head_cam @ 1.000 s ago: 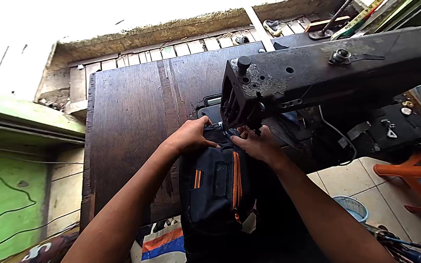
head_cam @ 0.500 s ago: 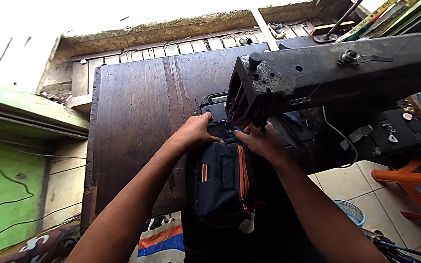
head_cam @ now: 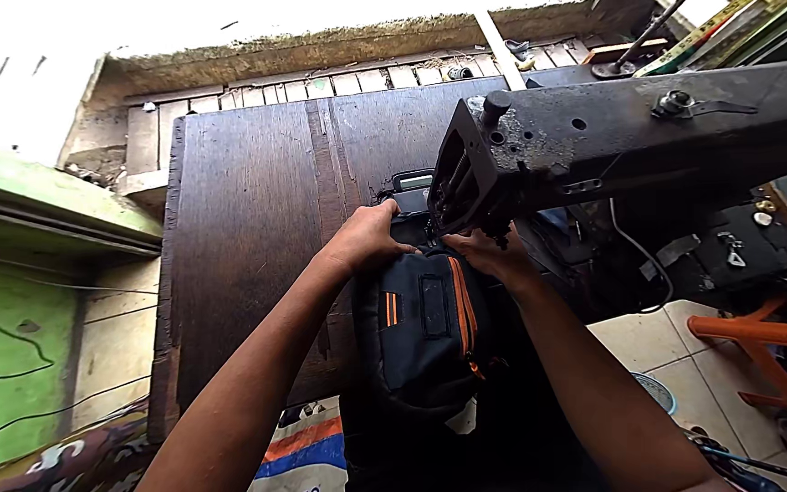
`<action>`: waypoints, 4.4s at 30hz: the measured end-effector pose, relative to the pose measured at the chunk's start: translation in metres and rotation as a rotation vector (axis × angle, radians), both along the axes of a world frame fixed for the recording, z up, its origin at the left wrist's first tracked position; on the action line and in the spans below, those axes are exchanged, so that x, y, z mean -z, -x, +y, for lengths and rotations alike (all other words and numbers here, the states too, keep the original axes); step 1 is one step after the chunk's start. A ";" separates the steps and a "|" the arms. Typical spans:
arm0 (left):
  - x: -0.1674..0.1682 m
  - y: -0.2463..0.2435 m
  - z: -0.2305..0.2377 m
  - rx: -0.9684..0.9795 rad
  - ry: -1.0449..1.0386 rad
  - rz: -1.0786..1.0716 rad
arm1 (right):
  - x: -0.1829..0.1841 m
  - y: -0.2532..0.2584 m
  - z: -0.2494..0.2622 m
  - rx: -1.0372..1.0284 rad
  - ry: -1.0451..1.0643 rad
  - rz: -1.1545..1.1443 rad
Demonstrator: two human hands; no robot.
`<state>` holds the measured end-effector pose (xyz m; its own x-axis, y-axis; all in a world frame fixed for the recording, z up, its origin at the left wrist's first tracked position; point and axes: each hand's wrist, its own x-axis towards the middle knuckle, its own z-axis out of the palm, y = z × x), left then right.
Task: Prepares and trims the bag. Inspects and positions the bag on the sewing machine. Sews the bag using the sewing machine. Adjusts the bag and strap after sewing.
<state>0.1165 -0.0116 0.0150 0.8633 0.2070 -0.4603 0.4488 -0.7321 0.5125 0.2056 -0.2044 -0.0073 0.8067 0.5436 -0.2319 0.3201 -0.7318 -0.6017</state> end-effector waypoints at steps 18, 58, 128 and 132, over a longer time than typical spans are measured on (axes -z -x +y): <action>0.011 0.008 0.013 0.093 0.050 -0.181 | -0.036 0.078 -0.102 -0.113 -0.070 0.041; 0.026 0.053 -0.100 -0.850 0.821 -0.344 | -0.027 0.051 -0.064 -0.660 -0.050 -0.676; 0.055 0.072 -0.034 0.451 -0.522 -0.730 | -0.017 0.058 -0.043 -0.618 0.264 -0.761; 0.055 0.069 -0.031 0.442 -0.512 -0.726 | -0.016 0.054 -0.039 -0.618 0.273 -0.756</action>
<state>0.0477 -0.0429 -0.0403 0.9480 -0.1753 0.2657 -0.2155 -0.9678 0.1303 0.1519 -0.2434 0.0091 0.3887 0.9203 0.0448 0.9170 -0.3911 0.0787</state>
